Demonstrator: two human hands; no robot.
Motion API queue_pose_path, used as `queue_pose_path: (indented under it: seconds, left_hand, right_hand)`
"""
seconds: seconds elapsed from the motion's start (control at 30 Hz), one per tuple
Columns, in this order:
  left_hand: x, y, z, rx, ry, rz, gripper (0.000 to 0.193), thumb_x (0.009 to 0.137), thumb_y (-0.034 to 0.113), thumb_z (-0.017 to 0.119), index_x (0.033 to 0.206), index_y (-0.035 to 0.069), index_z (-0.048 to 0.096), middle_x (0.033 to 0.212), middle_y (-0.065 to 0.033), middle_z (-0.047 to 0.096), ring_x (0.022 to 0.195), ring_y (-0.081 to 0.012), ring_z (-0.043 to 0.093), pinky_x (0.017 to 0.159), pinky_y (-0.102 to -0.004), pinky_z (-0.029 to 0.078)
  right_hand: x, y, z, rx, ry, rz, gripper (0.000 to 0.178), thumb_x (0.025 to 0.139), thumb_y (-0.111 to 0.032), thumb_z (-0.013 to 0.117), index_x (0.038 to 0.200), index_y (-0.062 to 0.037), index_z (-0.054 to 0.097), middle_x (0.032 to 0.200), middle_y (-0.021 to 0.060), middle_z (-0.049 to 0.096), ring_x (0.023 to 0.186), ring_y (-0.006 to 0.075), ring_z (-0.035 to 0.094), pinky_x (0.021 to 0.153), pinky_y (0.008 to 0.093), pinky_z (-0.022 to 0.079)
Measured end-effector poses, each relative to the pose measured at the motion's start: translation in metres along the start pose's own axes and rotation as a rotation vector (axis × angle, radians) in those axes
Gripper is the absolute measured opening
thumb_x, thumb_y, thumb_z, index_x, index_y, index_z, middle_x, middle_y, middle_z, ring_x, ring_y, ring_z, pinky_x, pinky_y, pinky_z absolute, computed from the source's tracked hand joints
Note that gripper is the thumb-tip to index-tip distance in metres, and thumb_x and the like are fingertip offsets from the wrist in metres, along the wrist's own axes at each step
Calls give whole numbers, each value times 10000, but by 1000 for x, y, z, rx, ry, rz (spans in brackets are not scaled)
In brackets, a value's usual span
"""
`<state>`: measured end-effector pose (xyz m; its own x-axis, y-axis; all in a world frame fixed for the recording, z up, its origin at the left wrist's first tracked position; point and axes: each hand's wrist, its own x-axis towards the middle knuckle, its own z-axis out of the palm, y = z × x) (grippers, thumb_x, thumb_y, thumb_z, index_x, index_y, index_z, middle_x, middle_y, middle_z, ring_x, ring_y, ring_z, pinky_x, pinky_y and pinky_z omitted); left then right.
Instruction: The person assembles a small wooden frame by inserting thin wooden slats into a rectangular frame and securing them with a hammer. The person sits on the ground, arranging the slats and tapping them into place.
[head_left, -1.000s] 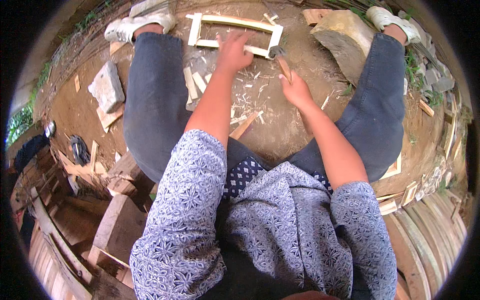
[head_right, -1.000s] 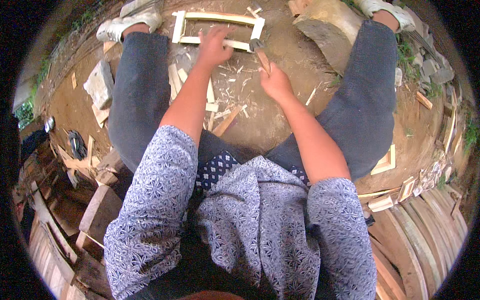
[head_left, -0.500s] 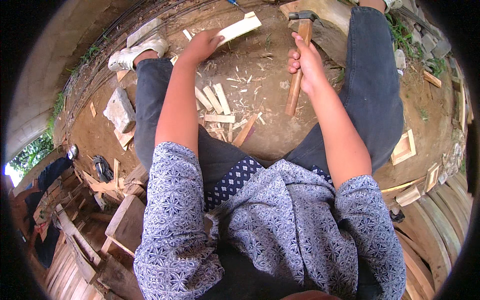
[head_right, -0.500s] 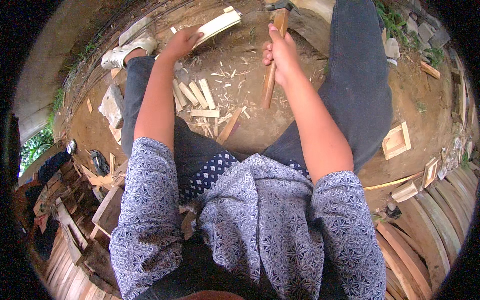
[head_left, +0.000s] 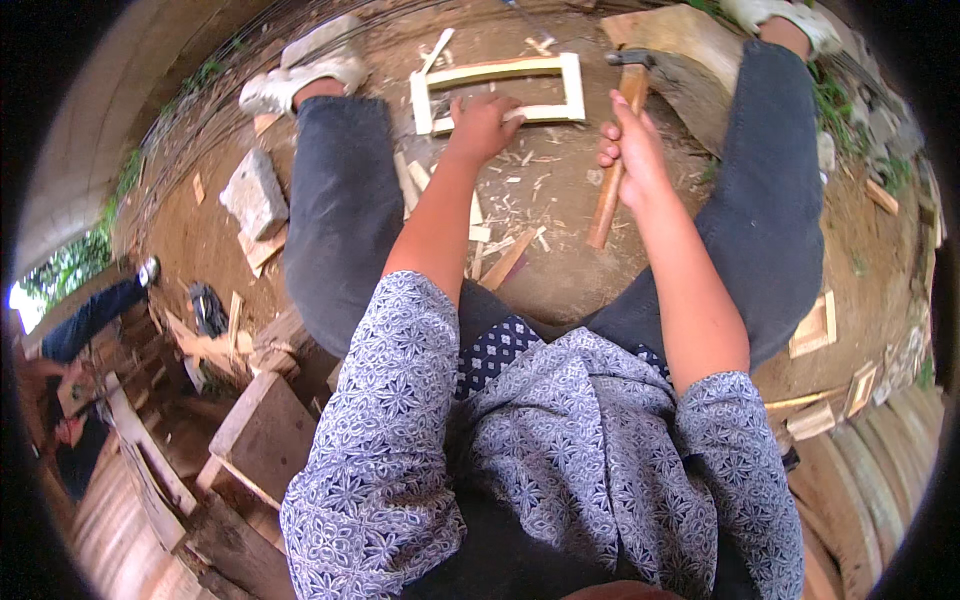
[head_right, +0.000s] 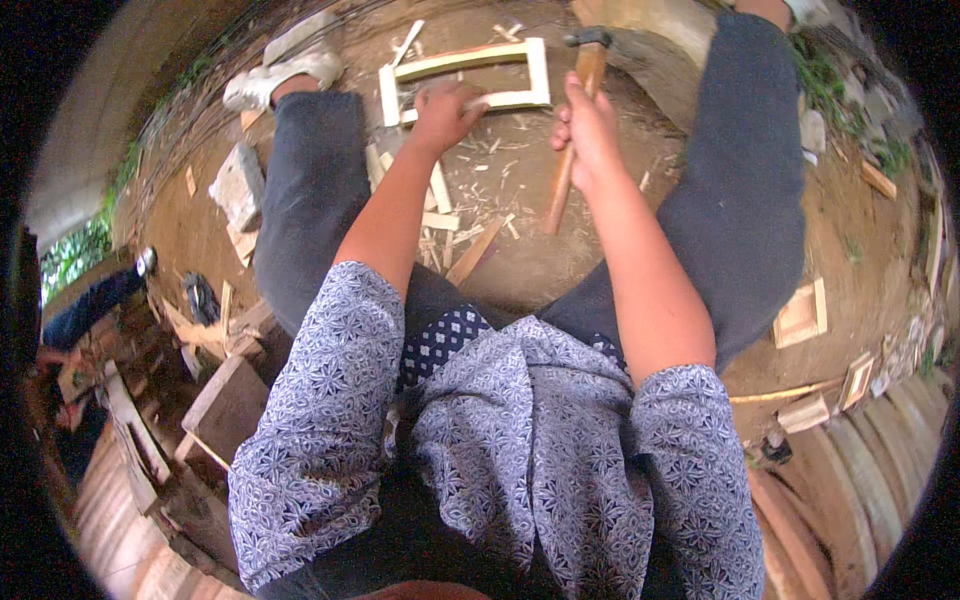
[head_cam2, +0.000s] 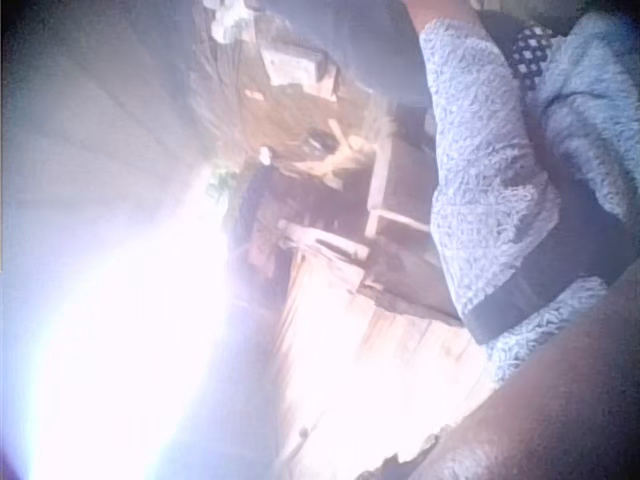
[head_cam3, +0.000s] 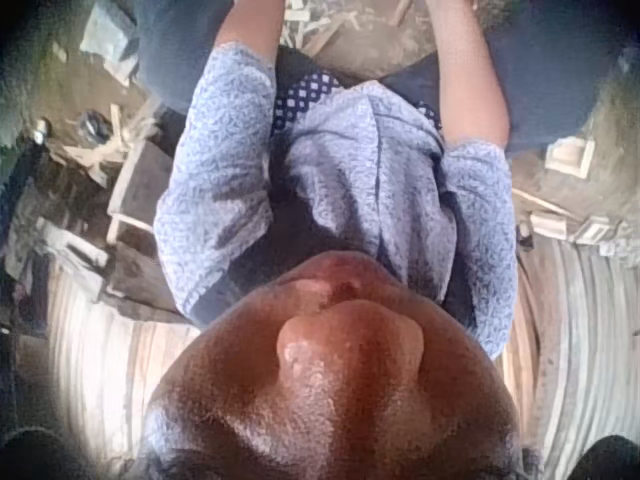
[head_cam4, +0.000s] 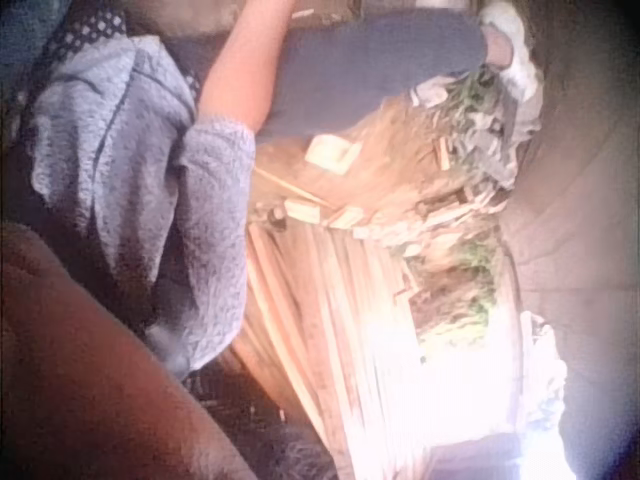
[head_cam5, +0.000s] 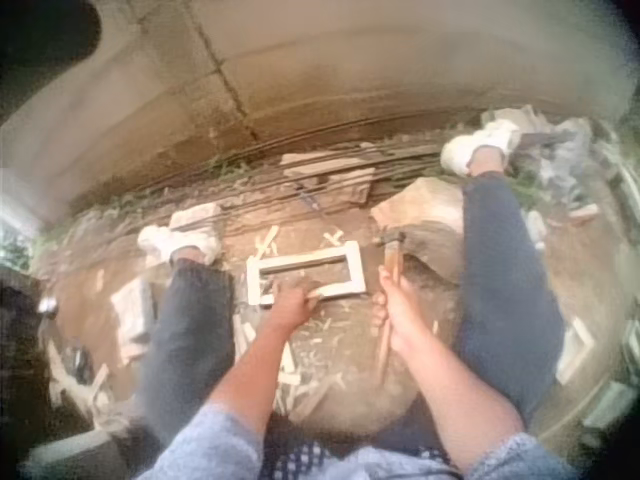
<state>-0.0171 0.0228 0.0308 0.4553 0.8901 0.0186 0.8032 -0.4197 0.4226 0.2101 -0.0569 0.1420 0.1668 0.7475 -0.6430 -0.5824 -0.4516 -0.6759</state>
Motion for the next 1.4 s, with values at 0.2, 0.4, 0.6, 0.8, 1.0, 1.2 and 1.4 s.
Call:
queue_pose_path:
  seconds: [0.2, 0.4, 0.6, 0.8, 1.0, 1.2, 1.4]
  left_hand:
    - [-32, -42, -25, 58, 586, -480, 398, 838, 262, 722, 1163, 48, 640, 1255, -180, 579, 1230, -331, 509, 1004, -506, 398]
    - [-37, -61, -15, -153, 169, -648, 455, 828, 231, 721, 1185, -29, 612, 1154, -272, 629, 1121, -420, 593, 950, -470, 480]
    - [-50, -35, -11, 49, 83, -694, 619, 818, 375, 732, 1262, -17, 552, 1281, -196, 594, 1171, -384, 592, 974, -486, 495]
    - [-80, -27, -9, -93, -156, -1047, 646, 788, 365, 770, 1237, -25, 518, 1278, -236, 585, 1140, -390, 617, 951, -466, 514]
    - [-90, -73, 16, -197, -18, -1023, 496, 720, 305, 808, 1066, -12, 649, 1068, -219, 708, 1045, -353, 686, 912, -431, 538]
    - [-79, -73, 5, -16, -232, -835, 426, 683, 261, 810, 1008, 4, 708, 999, -229, 717, 973, -364, 704, 859, -426, 554]
    - [-71, -33, -18, 8, 104, -868, 439, 678, 303, 824, 1001, 23, 723, 993, -200, 720, 937, -349, 701, 880, -415, 544]
  right_hand:
    - [12, 21, 7, -93, 112, 30, 240, 992, -305, 619, 1163, -165, 526, 723, -35, 458, 546, 62, 421, 467, 237, 387]
    - [23, 58, -9, -298, 120, -23, 187, 968, -251, 646, 999, -88, 561, 715, -2, 478, 543, 99, 453, 465, 280, 404]
    - [24, 60, -11, -326, 123, -28, 212, 958, -259, 652, 1004, -70, 568, 735, 8, 490, 544, 104, 452, 469, 284, 413]
    - [27, 63, -10, -305, 93, -30, 236, 949, -274, 663, 1000, -63, 571, 750, 15, 500, 549, 111, 462, 467, 288, 419]
    - [25, 62, -6, -295, 111, 49, 191, 971, -273, 644, 996, -107, 554, 755, -14, 487, 553, 85, 446, 475, 263, 418]
    - [34, 70, -18, -355, 118, -6, 251, 933, -275, 680, 1040, -56, 618, 725, 39, 549, 605, 150, 547, 530, 316, 471]
    - [41, 102, -35, -987, 96, -297, 536, 847, -349, 734, 1335, -156, 628, 1050, 175, 724, 963, 303, 704, 861, 376, 515]
